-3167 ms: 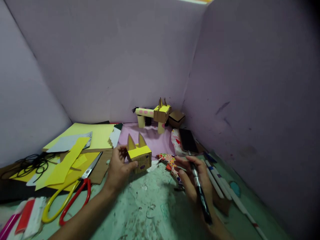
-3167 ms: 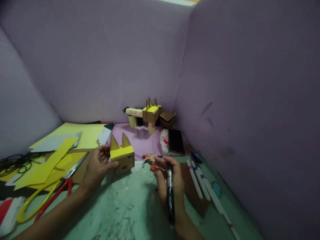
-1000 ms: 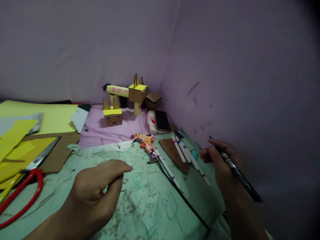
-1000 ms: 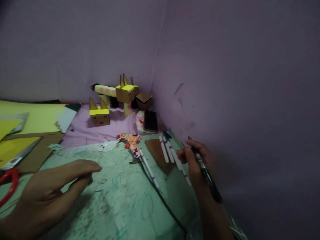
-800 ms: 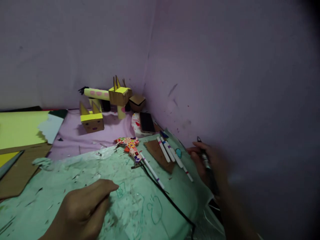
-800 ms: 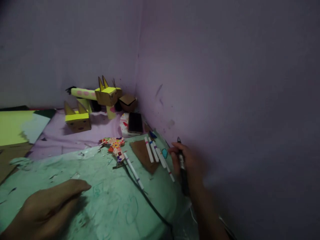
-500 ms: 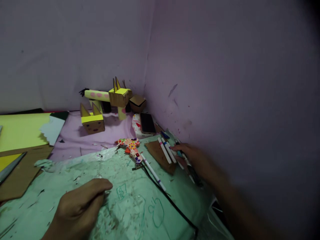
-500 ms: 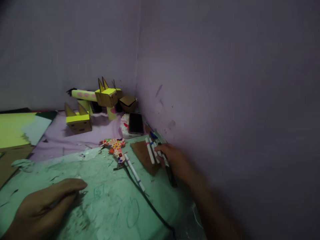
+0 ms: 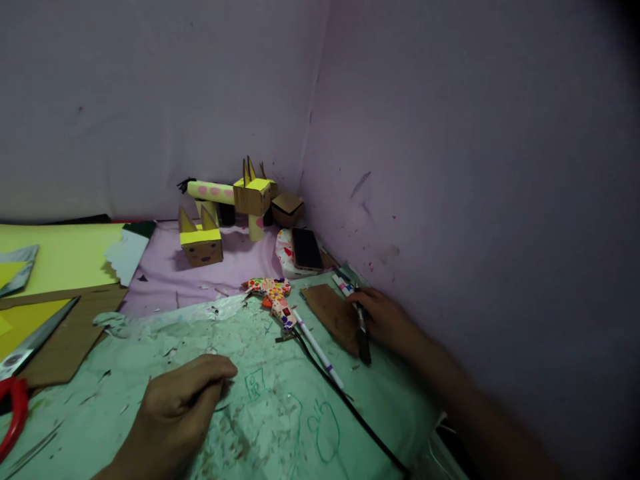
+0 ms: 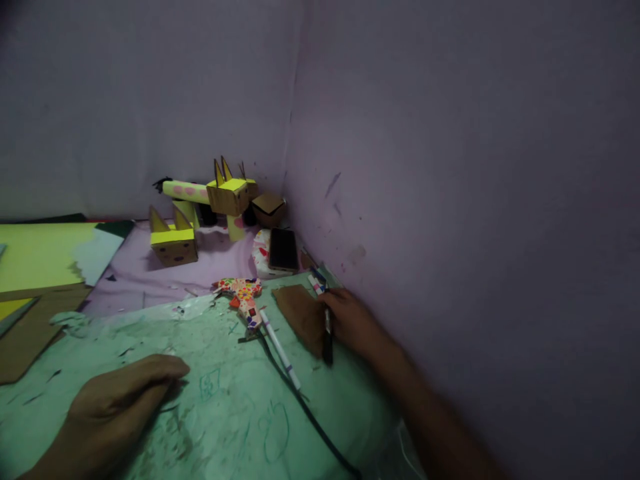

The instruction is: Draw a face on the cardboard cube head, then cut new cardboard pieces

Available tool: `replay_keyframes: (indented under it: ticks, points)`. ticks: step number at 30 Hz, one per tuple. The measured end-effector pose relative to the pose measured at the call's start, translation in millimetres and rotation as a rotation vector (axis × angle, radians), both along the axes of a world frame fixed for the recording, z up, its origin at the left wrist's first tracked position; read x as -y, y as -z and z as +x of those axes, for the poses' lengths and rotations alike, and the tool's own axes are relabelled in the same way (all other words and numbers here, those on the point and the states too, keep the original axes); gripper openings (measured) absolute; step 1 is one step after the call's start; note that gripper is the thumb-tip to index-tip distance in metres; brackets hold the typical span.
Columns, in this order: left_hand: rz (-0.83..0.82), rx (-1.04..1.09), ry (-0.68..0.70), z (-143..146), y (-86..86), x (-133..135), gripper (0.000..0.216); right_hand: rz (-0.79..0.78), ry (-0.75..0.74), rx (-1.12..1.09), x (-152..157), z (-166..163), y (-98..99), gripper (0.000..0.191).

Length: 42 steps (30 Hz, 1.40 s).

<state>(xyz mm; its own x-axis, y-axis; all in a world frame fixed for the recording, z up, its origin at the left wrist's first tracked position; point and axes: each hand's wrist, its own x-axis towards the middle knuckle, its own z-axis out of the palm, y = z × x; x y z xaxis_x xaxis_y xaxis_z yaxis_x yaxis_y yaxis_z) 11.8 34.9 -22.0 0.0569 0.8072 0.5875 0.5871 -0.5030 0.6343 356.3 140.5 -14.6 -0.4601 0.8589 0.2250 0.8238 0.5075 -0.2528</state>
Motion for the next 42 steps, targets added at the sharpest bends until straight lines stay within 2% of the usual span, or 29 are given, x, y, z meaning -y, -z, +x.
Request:
replay_keyframes:
  ticks: [4, 11, 15, 18, 22, 24, 27, 29, 31, 34, 36, 39, 42]
  points:
    - [-0.007, 0.008, 0.004, 0, -0.9, 0, 0.016, -0.009, -0.033, 0.044, -7, 2, -2.4, 0.045]
    - [-0.036, 0.018, 0.016, 2, -4.5, 0, 0.018, -0.02, -0.171, 0.098, -30, -3, -3.8, 0.064]
    - [-0.063, 0.04, 0.014, 1, -4.8, 2, 0.019, -0.017, -0.172, 0.107, -36, -4, -7.4, 0.071]
    - [-0.07, 0.049, 0.028, 1, -3.5, 3, 0.02, 0.003, -0.123, 0.108, -29, -5, -14.7, 0.072]
    - [-0.05, 0.069, 0.028, 1, -3.5, 5, 0.023, 0.075, -0.034, 0.082, -7, -19, -28.7, 0.052]
    - [-0.023, 0.091, 0.021, 1, -6.5, 6, 0.023, 0.133, 0.001, -0.019, 6, -34, -34.9, 0.038]
    - [0.025, 0.125, 0.005, -1, -14.3, 7, 0.023, 0.157, -0.053, -0.153, 24, -63, -39.9, 0.023]
    - [0.031, 0.138, -0.023, -6, -18.2, 10, 0.023, 0.138, -0.12, -0.086, 33, -84, -39.1, 0.019]
    - [0.027, 0.138, -0.049, -14, -18.2, 16, 0.023, 0.106, -0.146, 0.078, 40, -104, -34.9, 0.019]
    - [0.038, 0.128, -0.057, -28, -10.9, 26, 0.024, -0.007, -0.174, 0.388, 45, -129, -25.7, 0.018]
    - [0.048, 0.129, -0.044, -36, -5.5, 32, 0.026, -0.059, -0.197, 0.518, 46, -141, -21.2, 0.023]
    - [0.028, 0.163, -0.017, -43, -3.9, 40, 0.029, -0.061, -0.224, 0.556, 45, -147, -17.8, 0.028]
    - [0.035, 0.2, 0.036, -45, -6.7, 42, 0.029, -0.059, -0.241, 0.564, 36, -137, -5.1, 0.035]
